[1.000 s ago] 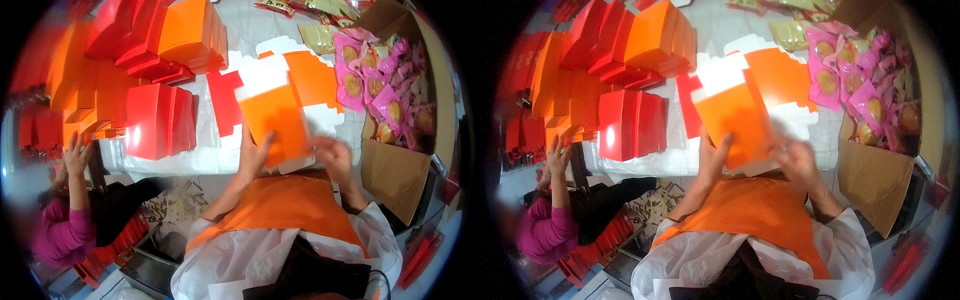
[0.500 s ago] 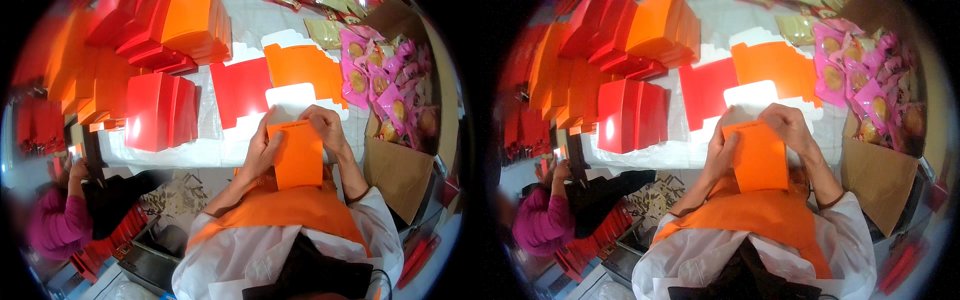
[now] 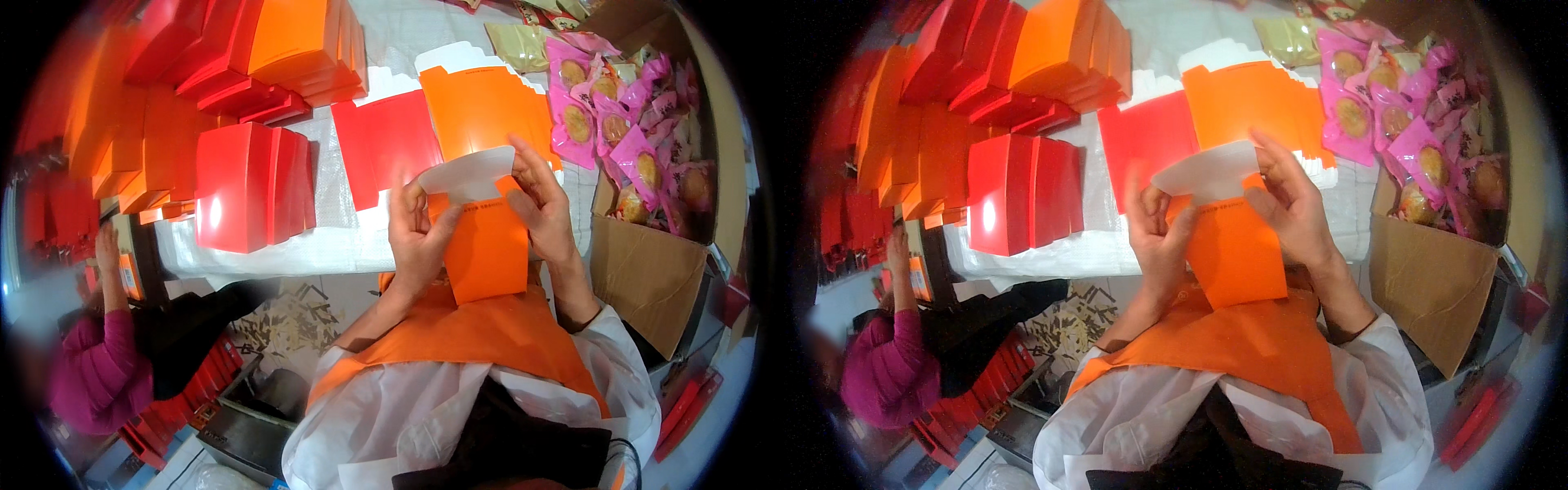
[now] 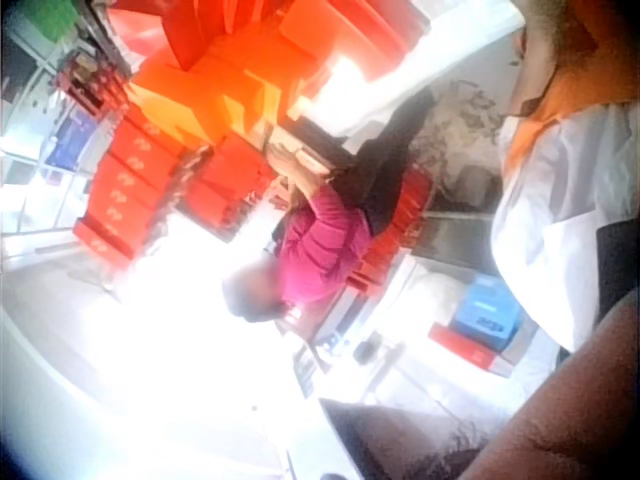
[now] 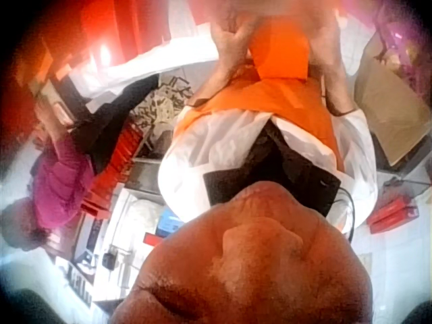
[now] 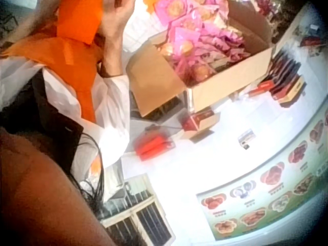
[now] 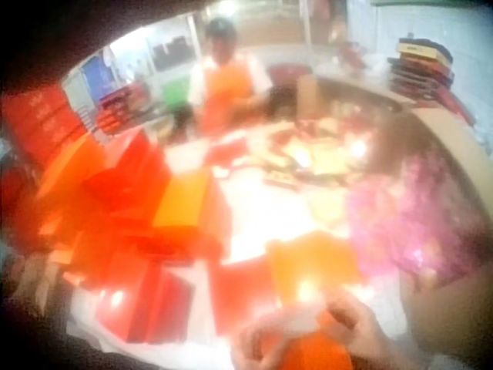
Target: The person folds flat orange and red cardboard sheets into small rectangular boxes by hand. They repeatedly pick up a sheet, fold the sides to form a box shape, and place the finished box into a stack. The person also handles small pink-wrapped items, placing them into the boxes or nearby containers.
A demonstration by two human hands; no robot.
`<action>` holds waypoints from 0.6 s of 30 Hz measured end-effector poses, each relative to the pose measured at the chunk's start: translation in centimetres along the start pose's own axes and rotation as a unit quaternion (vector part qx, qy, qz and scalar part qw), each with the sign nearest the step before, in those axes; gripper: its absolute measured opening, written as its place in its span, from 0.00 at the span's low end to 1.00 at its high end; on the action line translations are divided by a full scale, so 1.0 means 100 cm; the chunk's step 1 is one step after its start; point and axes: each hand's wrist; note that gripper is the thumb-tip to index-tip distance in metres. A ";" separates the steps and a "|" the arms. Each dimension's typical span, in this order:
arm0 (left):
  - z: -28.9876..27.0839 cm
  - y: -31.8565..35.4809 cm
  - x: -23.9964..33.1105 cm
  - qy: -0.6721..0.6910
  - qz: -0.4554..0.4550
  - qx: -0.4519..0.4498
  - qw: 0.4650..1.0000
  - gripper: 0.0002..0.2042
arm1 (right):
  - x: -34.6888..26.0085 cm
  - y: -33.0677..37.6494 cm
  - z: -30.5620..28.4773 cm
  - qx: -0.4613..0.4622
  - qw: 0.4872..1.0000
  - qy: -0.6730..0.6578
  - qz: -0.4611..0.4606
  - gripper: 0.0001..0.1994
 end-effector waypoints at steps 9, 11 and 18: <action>0.001 -0.003 0.006 -0.070 0.004 -0.064 0.995 0.09 | 0.009 0.000 0.003 0.016 0.994 0.078 -0.068 0.06; 0.005 -0.005 0.010 -0.074 -0.018 -0.038 0.996 0.08 | 0.000 -0.001 0.008 0.051 0.997 0.053 -0.035 0.05; 0.002 -0.007 0.010 -0.103 -0.056 -0.032 0.993 0.05 | 0.007 0.000 0.004 0.020 0.998 0.057 -0.016 0.05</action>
Point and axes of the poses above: each hand's wrist, its own y-axis away from the middle knuckle, its own z-axis out of the palm, x = y × z, and after that the axes turned 11 degrees about y, right-handed
